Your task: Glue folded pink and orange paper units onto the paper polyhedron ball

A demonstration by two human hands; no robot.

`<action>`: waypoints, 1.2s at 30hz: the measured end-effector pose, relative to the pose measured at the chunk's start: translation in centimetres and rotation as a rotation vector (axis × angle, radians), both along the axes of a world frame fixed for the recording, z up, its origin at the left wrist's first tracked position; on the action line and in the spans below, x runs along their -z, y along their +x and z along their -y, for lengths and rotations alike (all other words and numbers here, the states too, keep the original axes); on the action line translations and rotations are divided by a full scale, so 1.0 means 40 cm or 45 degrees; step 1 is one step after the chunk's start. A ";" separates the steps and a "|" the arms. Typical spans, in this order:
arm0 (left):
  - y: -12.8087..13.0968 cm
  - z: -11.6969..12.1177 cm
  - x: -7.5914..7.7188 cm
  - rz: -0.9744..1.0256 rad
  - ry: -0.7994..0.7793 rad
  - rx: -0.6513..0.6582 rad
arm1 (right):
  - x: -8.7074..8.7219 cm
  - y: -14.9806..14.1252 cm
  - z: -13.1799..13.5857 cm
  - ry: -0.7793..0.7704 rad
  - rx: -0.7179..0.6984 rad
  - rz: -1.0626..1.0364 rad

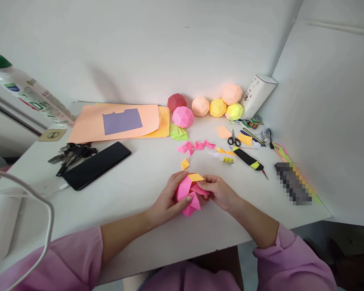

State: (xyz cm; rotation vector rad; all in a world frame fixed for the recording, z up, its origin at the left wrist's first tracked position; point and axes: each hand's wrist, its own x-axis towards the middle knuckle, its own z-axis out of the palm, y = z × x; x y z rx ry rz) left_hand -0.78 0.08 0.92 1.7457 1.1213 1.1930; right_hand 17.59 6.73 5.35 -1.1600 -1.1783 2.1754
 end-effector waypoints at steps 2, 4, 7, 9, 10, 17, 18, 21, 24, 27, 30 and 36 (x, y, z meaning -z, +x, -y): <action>0.000 0.000 0.001 -0.003 -0.005 -0.002 | -0.001 0.000 -0.001 0.003 0.008 0.005; 0.000 0.000 0.002 0.003 -0.015 -0.005 | -0.003 0.000 -0.001 0.010 0.012 0.010; -0.001 0.000 0.003 0.006 -0.016 -0.008 | -0.005 0.002 -0.001 0.023 0.023 0.022; -0.001 0.000 0.004 0.005 -0.013 -0.011 | -0.007 0.002 0.000 0.029 0.031 0.034; -0.001 0.000 0.004 0.005 -0.014 -0.012 | -0.009 0.003 0.000 0.034 0.037 0.041; 0.000 -0.002 0.006 -0.002 -0.017 -0.016 | -0.021 0.003 0.003 0.120 0.080 0.089; 0.001 -0.002 0.007 -0.009 -0.010 -0.016 | -0.023 0.003 0.003 0.139 0.086 0.094; 0.001 0.002 0.010 -0.061 0.078 -0.041 | -0.028 0.002 0.006 0.195 0.101 0.103; 0.000 0.009 0.009 -0.165 0.252 -0.074 | -0.030 0.000 0.008 0.214 0.110 0.097; 0.002 0.015 0.005 -0.271 0.473 -0.116 | -0.029 -0.002 0.011 0.215 0.117 0.067; 0.007 0.020 0.004 -0.339 0.595 -0.158 | -0.026 -0.001 0.012 0.218 0.113 0.040; 0.013 0.022 0.006 -0.463 0.650 -0.374 | -0.023 0.001 0.011 0.164 0.079 0.040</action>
